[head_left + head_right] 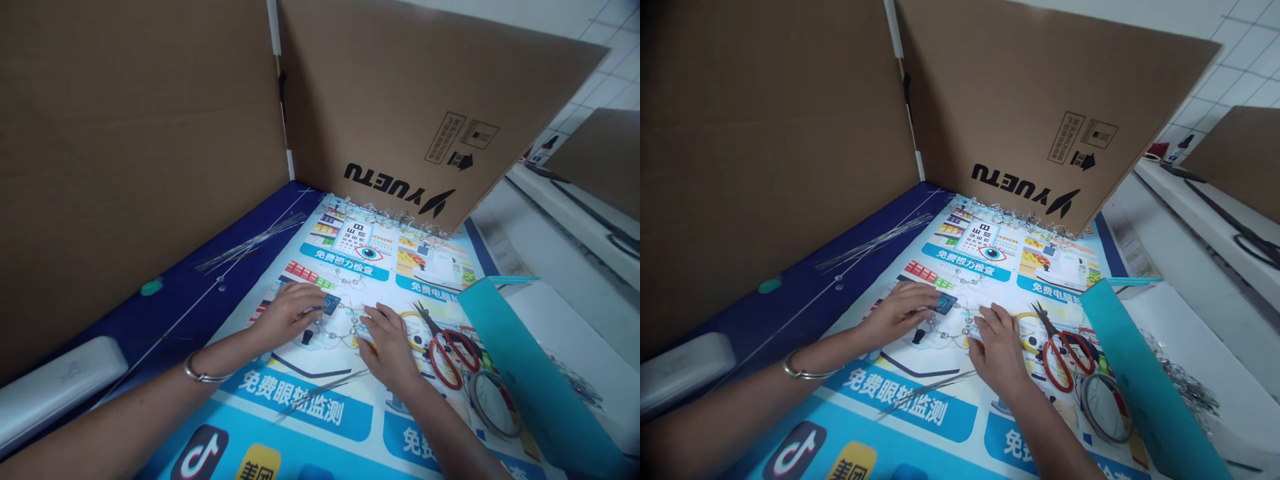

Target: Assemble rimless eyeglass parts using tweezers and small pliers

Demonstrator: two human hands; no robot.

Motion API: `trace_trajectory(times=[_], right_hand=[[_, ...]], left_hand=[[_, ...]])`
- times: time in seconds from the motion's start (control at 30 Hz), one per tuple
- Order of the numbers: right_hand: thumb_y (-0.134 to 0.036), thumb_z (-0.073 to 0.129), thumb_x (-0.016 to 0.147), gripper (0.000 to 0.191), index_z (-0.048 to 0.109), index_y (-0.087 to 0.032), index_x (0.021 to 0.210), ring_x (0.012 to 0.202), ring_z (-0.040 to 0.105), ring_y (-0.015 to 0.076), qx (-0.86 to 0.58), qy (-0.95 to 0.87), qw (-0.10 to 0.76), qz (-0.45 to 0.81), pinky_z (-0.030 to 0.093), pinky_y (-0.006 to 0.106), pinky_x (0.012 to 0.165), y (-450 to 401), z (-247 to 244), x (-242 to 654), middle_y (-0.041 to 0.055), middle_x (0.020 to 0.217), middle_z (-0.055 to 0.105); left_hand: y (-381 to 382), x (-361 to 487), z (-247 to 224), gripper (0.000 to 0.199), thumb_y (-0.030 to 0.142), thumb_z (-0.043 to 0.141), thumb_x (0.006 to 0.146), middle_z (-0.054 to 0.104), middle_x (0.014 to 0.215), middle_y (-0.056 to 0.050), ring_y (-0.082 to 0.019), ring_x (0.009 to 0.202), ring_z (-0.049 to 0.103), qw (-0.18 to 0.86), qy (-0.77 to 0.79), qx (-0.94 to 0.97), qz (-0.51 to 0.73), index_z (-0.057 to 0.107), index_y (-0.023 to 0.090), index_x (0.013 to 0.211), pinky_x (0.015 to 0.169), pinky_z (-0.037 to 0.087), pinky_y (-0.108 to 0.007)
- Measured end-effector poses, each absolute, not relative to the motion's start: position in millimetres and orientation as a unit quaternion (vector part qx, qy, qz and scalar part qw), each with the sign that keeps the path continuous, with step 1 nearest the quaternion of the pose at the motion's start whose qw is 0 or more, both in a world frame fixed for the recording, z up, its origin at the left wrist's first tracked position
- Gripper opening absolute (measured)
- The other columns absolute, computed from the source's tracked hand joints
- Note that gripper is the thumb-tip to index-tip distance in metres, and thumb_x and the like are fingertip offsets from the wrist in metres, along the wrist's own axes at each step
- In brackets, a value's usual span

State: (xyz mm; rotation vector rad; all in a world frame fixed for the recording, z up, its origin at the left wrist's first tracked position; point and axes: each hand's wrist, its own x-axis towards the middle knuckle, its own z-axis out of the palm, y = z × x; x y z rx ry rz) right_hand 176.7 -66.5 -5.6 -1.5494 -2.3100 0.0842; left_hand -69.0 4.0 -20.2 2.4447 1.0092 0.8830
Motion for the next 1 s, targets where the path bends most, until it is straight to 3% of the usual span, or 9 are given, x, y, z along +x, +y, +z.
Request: trace_trajectory(times=[0.2,0.63,0.77,1.0], right_hand=[[-0.029,0.045,0.081,0.033,0.054,-0.022,0.112,0.119,0.032,0.0257,-0.546,-0.821,0.166,0.026,0.028,0.046,0.096,-68,-4,175,0.0036,0.125,0.048],[-0.029,0.046,0.080,0.034,0.052,-0.025,0.113,0.116,0.035,0.0239,-0.548,-0.814,0.191,0.018,0.030,0.044,0.094,-75,0,175,0.0034,0.122,0.049],[-0.027,0.044,0.081,0.033,0.053,-0.024,0.112,0.110,0.041,0.0222,-0.560,-0.794,0.235,0.003,0.032,0.041,0.092,-75,-2,177,0.0044,0.117,0.053],[-0.026,0.043,0.081,0.032,0.053,-0.022,0.112,0.095,0.049,0.0207,-0.571,-0.779,0.257,0.017,0.036,0.038,0.085,-73,-7,179,0.0049,0.104,0.059]], left_hand=[[3,-66,-24,0.031,0.020,0.038,0.086,0.058,0.111,-0.002,-0.018,0.106,0.049,0.189,0.338,0.881,0.272,0.054,0.027,0.112,0.091,0.036,-0.036],[7,-65,-30,0.033,0.017,0.037,0.083,0.059,0.108,-0.003,-0.017,0.104,0.050,0.171,0.345,0.878,0.286,0.055,0.026,0.109,0.089,0.040,-0.035],[14,-71,-31,0.025,0.025,0.043,0.082,0.062,0.098,-0.004,-0.018,0.092,0.055,0.166,0.431,0.824,0.328,0.058,0.022,0.101,0.083,0.042,-0.033],[19,-76,-33,0.018,0.034,0.051,0.077,0.061,0.083,-0.003,-0.016,0.081,0.053,0.167,0.471,0.813,0.300,0.062,0.020,0.080,0.077,0.040,-0.029]])
